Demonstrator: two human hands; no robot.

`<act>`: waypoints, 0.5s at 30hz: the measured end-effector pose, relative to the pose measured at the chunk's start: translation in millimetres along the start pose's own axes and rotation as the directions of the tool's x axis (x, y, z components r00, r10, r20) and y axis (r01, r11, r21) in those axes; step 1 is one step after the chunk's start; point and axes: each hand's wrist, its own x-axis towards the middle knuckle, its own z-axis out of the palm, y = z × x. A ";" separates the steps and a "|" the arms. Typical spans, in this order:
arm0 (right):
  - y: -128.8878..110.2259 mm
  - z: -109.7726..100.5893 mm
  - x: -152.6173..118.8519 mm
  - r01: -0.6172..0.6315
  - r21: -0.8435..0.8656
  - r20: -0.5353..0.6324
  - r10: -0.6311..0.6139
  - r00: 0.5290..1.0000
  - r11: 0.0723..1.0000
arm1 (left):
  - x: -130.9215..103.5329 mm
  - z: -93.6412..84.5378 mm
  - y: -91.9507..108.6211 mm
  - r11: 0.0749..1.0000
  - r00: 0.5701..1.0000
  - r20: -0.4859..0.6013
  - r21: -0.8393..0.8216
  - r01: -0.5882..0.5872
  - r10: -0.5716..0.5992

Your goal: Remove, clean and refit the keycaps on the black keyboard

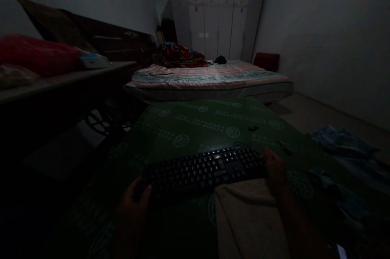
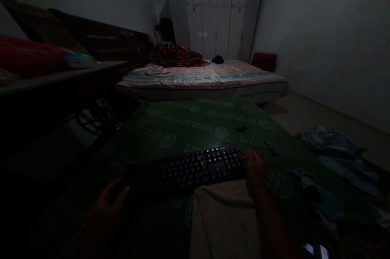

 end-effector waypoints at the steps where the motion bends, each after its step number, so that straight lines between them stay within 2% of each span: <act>1: 0.7 0.4 0.2 -0.008 0.006 0.006 0.008 1.000 1.000 | -0.2 -0.4 1.2 1.000 1.000 -0.001 0.010 0.002 -0.002; 4: 1.7 1.4 0.5 -0.038 0.015 0.021 0.037 0.999 0.999 | -0.6 -1.1 2.9 1.000 1.000 0.008 0.003 0.018 -0.018; 8: -1.8 1.6 -0.7 -0.017 -0.002 0.000 0.017 1.000 1.000 | 0.0 -1.2 1.9 1.000 1.000 -0.002 -0.020 0.007 -0.007; 12: -8.3 1.6 -2.9 -0.054 0.032 0.021 0.054 0.998 0.998 | 4.5 -1.7 -2.9 0.998 0.999 0.014 0.037 0.044 -0.045; 15: -10.3 2.7 -3.3 -0.034 0.051 0.018 0.033 0.999 0.998 | 10.3 -0.6 -9.3 0.997 0.999 0.000 0.066 0.047 -0.047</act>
